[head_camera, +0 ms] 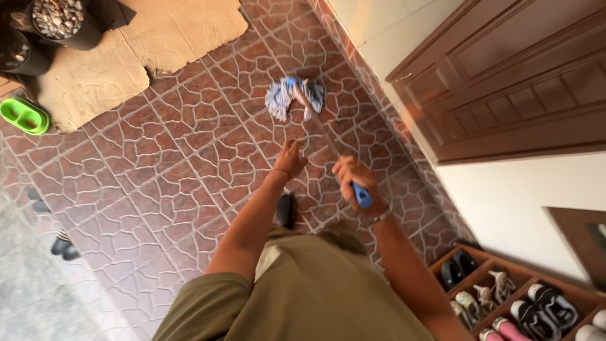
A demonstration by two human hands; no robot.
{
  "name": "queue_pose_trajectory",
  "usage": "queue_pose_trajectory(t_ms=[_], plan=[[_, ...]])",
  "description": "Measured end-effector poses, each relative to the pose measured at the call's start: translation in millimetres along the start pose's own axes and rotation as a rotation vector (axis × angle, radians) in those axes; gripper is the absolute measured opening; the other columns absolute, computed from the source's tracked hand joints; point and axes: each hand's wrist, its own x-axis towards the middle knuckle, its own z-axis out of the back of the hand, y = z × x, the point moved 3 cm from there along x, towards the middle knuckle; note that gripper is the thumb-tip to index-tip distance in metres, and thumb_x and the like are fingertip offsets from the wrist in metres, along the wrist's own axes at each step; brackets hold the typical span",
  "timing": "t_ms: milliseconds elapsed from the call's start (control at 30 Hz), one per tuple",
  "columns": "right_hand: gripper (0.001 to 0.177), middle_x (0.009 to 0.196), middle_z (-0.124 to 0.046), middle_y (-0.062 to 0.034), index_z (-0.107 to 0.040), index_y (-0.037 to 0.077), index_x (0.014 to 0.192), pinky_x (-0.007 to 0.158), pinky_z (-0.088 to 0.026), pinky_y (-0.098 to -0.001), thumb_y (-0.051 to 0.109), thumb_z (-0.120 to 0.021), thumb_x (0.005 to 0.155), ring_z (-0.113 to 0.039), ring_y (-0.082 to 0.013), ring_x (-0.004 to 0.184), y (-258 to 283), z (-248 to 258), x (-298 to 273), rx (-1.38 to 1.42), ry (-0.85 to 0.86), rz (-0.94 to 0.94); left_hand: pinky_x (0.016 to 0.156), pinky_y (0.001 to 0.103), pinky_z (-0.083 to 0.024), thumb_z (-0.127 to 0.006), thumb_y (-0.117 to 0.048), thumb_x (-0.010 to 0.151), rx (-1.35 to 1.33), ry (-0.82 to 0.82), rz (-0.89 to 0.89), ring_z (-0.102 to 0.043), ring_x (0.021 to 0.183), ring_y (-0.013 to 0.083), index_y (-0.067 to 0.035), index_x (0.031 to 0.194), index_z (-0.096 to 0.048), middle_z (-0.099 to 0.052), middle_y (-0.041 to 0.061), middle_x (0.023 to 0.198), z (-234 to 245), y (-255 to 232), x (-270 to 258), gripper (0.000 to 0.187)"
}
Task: The person mops a tiled floor in an entryway using a mop, moving the tool across the floor and around a shoe rack.
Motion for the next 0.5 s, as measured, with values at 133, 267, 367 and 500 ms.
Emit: queue_pose_trajectory(t_ms=[133,267,367,500], plan=[[0.033,0.086,-0.058,-0.0058,-0.048,0.008,0.079,0.109,-0.046,-0.0511,0.029,-0.057,0.102,-0.065,-0.0300,0.108,-48,9,46,-0.007,-0.063,-0.004,0.110,0.044,-0.046,-0.075,-0.017,0.082,-0.001,-0.041,-0.110,-0.055,0.128,0.0407,-0.009,0.126,-0.064,-0.053,0.020,0.138,15,8,16,0.047],[0.027,0.085,-0.058,-0.0076,-0.047,0.008,0.079,0.097,-0.049,-0.0406,0.024,-0.060,0.095,-0.065,-0.0305,0.106,-103,27,88,-0.088,-0.059,-0.037,0.104,0.043,-0.050,-0.072,-0.017,0.083,-0.077,0.021,-0.043,-0.061,0.119,0.0386,-0.010,0.125,-0.064,-0.054,0.019,0.139,31,-5,39,0.043],[0.018,0.086,-0.059,-0.0092,-0.047,0.006,0.081,0.091,-0.051,-0.0367,0.013,-0.061,0.089,-0.065,-0.0294,0.101,-155,28,111,-0.102,-0.015,-0.112,0.099,0.045,-0.052,-0.072,-0.016,0.082,-0.090,-0.014,-0.087,-0.061,0.118,0.0393,-0.010,0.124,-0.064,-0.057,0.020,0.134,55,-24,65,0.042],[0.012,0.088,-0.059,-0.0095,-0.047,0.005,0.086,0.103,-0.054,-0.0426,0.001,-0.059,0.082,-0.066,-0.0300,0.102,-233,35,152,-0.060,0.014,-0.126,0.098,0.047,-0.051,-0.073,-0.014,0.084,-0.074,-0.125,-0.212,-0.058,0.120,0.0411,-0.010,0.123,-0.065,-0.059,0.020,0.130,87,-40,104,0.040]])
